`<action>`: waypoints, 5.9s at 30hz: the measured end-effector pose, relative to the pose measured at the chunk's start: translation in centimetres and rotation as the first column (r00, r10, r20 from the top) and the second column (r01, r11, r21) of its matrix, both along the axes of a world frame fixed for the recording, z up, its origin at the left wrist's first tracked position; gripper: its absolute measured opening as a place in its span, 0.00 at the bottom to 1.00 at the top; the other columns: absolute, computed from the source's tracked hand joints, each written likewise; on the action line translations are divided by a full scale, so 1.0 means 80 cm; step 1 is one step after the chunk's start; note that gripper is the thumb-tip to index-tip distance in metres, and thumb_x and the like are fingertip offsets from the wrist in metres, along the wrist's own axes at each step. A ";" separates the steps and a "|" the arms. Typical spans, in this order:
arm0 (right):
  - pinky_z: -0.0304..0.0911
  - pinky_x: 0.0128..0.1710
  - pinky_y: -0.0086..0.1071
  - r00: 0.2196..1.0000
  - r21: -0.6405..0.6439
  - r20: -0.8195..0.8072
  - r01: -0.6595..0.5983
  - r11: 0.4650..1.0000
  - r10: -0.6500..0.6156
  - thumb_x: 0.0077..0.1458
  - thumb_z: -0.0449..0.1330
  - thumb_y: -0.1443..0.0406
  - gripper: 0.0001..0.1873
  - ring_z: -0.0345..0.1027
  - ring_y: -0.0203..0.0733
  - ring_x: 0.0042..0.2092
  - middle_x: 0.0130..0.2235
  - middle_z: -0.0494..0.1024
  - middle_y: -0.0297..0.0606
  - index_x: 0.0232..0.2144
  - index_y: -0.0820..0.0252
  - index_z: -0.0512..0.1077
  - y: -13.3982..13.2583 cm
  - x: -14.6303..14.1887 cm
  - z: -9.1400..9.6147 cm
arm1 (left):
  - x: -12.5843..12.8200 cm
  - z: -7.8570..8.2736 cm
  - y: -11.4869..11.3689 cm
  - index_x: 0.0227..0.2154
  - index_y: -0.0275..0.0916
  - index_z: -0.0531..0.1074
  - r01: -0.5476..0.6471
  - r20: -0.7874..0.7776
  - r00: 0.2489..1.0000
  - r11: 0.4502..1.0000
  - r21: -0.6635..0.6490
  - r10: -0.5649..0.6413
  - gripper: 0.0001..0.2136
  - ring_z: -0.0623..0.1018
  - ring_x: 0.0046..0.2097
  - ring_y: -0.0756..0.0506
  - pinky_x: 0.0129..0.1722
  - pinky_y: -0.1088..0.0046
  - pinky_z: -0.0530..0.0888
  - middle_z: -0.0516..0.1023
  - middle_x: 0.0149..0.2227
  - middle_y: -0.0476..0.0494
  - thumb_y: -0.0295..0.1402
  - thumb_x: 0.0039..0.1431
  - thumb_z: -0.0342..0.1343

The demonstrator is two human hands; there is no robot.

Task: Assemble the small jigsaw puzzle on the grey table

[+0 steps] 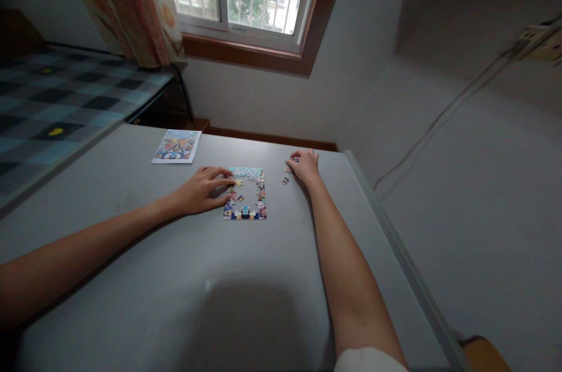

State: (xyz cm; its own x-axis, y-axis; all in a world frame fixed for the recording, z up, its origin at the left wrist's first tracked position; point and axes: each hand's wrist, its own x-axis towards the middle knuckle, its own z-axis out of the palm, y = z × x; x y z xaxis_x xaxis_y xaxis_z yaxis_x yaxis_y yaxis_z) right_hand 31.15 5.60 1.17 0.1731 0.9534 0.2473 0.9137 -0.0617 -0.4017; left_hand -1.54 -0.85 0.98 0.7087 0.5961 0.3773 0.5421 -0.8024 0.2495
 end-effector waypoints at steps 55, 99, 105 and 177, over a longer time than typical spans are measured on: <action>0.62 0.39 0.28 0.920 -0.244 -0.029 -0.387 0.889 0.392 0.55 0.60 0.67 0.08 0.72 0.40 0.37 0.36 0.82 0.41 0.33 0.60 0.80 -0.058 -0.151 0.039 | 0.002 0.002 0.001 0.45 0.41 0.74 0.067 0.006 0.998 0.998 0.004 -0.067 0.14 0.74 0.52 0.41 0.54 0.58 0.68 0.78 0.50 0.43 0.42 0.63 0.52; 0.60 0.28 0.27 0.971 -0.209 -0.223 0.038 0.977 -0.085 0.43 0.68 0.68 0.07 0.68 0.35 0.26 0.28 0.78 0.40 0.29 0.66 0.77 -0.015 0.044 0.032 | -0.001 -0.002 0.003 0.45 0.42 0.75 0.069 0.032 0.997 0.998 0.017 -0.069 0.13 0.75 0.50 0.42 0.52 0.57 0.69 0.77 0.48 0.42 0.38 0.62 0.52; 0.59 0.27 0.27 0.983 -0.208 -0.155 0.067 0.976 -0.101 0.40 0.68 0.67 0.06 0.68 0.35 0.26 0.24 0.77 0.37 0.24 0.64 0.77 -0.014 0.043 0.025 | 0.000 -0.002 0.002 0.46 0.43 0.74 0.064 0.032 0.997 0.998 0.020 -0.065 0.12 0.75 0.51 0.42 0.53 0.57 0.69 0.77 0.49 0.42 0.38 0.62 0.52; 0.61 0.27 0.27 0.966 -0.501 -0.257 -0.111 0.858 -0.024 0.36 0.70 0.70 0.09 0.67 0.35 0.27 0.24 0.75 0.34 0.24 0.62 0.74 -0.031 0.083 0.054 | 0.000 -0.004 0.004 0.46 0.42 0.74 0.068 0.022 0.997 0.998 0.014 -0.068 0.13 0.75 0.51 0.42 0.53 0.57 0.69 0.77 0.49 0.42 0.38 0.63 0.51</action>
State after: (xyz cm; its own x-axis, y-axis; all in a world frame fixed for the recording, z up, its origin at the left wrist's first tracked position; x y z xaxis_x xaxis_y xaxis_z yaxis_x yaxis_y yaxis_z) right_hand 37.80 3.14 5.49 0.1186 0.9408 -0.3177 0.7964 -0.2812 -0.5355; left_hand -1.54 -0.55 0.69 0.7387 0.5417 0.4011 0.4808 -0.8405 0.2498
